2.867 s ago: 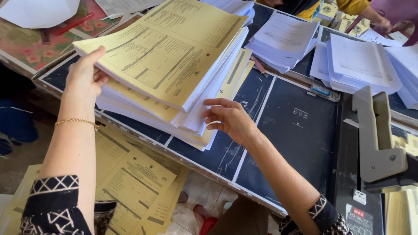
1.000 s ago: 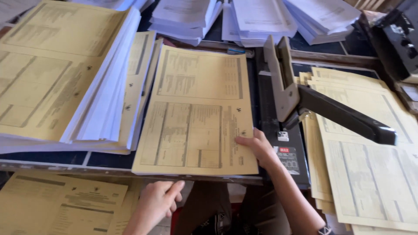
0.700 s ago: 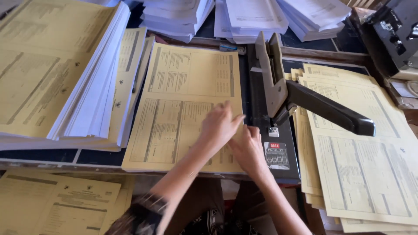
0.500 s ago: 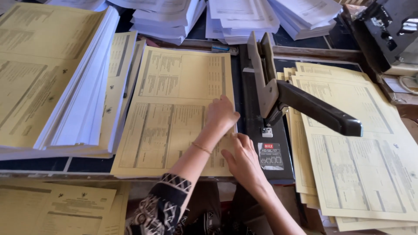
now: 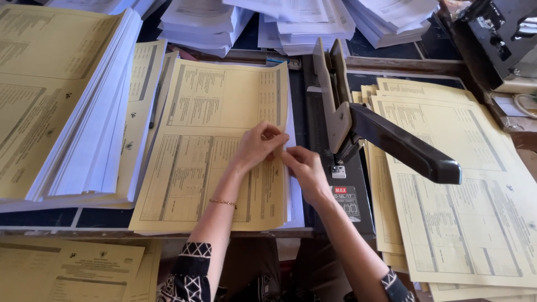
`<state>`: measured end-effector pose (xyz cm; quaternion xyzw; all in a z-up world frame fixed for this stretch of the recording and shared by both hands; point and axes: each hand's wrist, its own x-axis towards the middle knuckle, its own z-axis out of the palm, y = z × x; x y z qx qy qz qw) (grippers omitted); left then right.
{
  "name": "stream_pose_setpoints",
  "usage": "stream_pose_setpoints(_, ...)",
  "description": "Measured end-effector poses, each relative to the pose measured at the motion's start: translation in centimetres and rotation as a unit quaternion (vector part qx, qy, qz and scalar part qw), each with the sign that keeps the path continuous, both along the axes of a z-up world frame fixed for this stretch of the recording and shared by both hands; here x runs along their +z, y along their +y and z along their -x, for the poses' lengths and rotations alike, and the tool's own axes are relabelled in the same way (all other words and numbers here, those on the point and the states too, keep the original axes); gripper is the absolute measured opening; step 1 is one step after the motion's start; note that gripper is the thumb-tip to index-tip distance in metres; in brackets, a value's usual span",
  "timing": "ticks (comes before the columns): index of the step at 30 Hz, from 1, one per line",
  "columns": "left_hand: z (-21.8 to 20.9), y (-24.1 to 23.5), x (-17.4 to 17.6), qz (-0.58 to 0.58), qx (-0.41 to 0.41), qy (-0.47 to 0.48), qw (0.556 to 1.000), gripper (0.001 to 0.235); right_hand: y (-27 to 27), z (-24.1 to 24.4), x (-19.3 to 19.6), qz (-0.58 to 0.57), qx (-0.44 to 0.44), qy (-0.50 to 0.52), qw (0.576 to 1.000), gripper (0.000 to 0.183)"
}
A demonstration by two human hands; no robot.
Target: The person is assembling document sets by placing a yellow cover sheet on top of white pages and stapling them together using a heavy-duty manual stapler.
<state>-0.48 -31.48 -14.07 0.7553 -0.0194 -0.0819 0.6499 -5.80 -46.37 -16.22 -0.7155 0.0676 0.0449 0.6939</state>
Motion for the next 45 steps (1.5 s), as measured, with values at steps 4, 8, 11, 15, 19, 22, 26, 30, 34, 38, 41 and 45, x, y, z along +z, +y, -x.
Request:
stream_pose_setpoints(4, -0.7, 0.9, -1.5, 0.020, 0.000, -0.024, 1.000, 0.060, 0.5, 0.3, 0.6, -0.175, -0.032, 0.016, 0.984, 0.025)
stream_pose_setpoints(8, 0.2, 1.4, -0.3, 0.003, 0.020, -0.031, 0.999, 0.061, 1.7, -0.1, 1.1, -0.248, -0.027, 0.011, 0.968, 0.028)
stream_pose_setpoints(11, -0.4, 1.9, -1.1, 0.008, 0.019, -0.050, 0.999, 0.052, 2.6, 0.1, 2.8, -0.229, -0.019, -0.006, 0.973, 0.026)
stream_pose_setpoints(15, -0.3, 2.6, -0.6, 0.115, 0.035, -0.029, 0.992, 0.042, 3.0, 0.2, 4.1, -0.196, -0.012, -0.022, 0.980, 0.024)
stream_pose_setpoints(19, -0.1, 3.1, -0.4, 0.161, 0.031, -0.006, 0.986, 0.044, 2.9, 0.2, 3.5, -0.191, -0.013, -0.032, 0.981, 0.024)
stream_pose_setpoints(22, 0.0, 3.3, -0.4, 0.161, 0.030, -0.001, 0.986, 0.040, 2.5, 0.1, 2.9, -0.188, -0.016, -0.037, 0.981, 0.023)
stream_pose_setpoints(26, 0.2, 2.7, -0.1, 0.149, 0.025, 0.003, 0.988, 0.037, 1.4, -0.5, 0.9, -0.174, -0.017, -0.033, 0.984, 0.024)
stream_pose_setpoints(30, -0.5, 2.4, -1.7, 0.090, 0.024, -0.006, 0.996, 0.034, 0.4, 0.3, 1.2, -0.122, -0.007, -0.064, 0.990, 0.041)
stream_pose_setpoints(34, 0.0, 2.3, -1.2, 0.036, 0.020, -0.024, 0.999, 0.027, -1.0, -0.1, 0.2, -0.053, 0.036, -0.079, 0.995, 0.049)
stream_pose_setpoints(38, -0.8, 2.7, -2.7, 0.018, 0.030, -0.042, 0.999, 0.023, -1.7, -1.3, -1.3, 0.262, 0.058, -0.084, 0.960, 0.038)
stream_pose_setpoints(41, -0.7, 2.9, -2.7, 0.027, 0.035, -0.043, 0.998, 0.020, -0.2, -1.1, -0.5, 0.464, 0.006, -0.262, 0.846, 0.029)
stream_pose_setpoints(45, -0.6, 2.9, -2.8, 0.022, 0.022, -0.043, 0.999, 0.022, 1.5, -2.1, 3.0, -0.029, 0.036, 0.054, 0.997, 0.064)
